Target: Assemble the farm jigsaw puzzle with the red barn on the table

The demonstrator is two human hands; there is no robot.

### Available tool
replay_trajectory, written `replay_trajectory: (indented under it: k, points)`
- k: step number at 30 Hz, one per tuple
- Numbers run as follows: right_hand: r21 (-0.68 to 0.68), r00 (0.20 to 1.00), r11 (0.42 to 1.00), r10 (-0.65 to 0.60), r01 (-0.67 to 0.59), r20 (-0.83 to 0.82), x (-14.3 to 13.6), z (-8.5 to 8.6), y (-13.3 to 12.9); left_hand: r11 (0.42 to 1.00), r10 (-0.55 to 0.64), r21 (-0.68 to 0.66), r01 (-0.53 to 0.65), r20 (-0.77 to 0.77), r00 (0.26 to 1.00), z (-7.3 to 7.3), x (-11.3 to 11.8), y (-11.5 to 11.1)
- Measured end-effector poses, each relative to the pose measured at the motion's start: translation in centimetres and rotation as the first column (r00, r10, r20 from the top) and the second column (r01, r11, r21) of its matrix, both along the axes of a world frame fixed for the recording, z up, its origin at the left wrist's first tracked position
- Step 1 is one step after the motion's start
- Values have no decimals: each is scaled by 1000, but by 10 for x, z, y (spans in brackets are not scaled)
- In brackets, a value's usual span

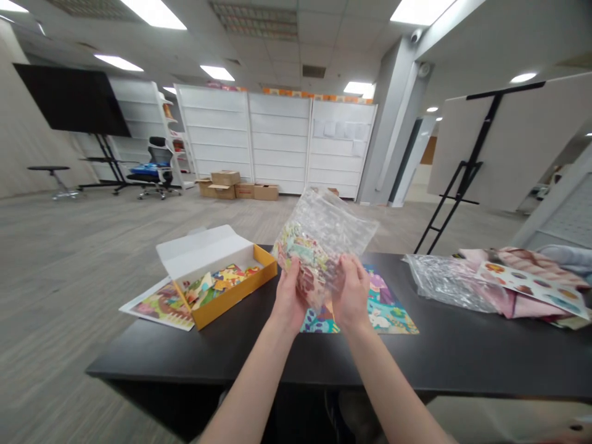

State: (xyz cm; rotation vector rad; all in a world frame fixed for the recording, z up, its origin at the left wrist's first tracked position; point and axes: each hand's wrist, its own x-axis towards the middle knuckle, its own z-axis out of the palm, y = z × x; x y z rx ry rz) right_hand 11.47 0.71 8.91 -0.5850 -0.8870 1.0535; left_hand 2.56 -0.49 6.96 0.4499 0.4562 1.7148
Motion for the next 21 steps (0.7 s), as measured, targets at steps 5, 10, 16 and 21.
replay_trajectory:
  k: [5,10,16,21]
  points:
    - [42,925,989,117,-141,362,40,2,-3,991,62,-110,-71,-88,994,3,-32,-4]
    - [145,889,964,-263,224,375,99,28,-2,992,-79,-118,49,-263,962,1,-51,-19]
    - [86,485,996,-76,3,871,119,29,-2,974,-223,-124,190,-373,901,-7,-51,-27]
    - [54,364,995,-19,-87,931,96,20,2,969,-245,-127,210,-420,874,-9,-46,-25]
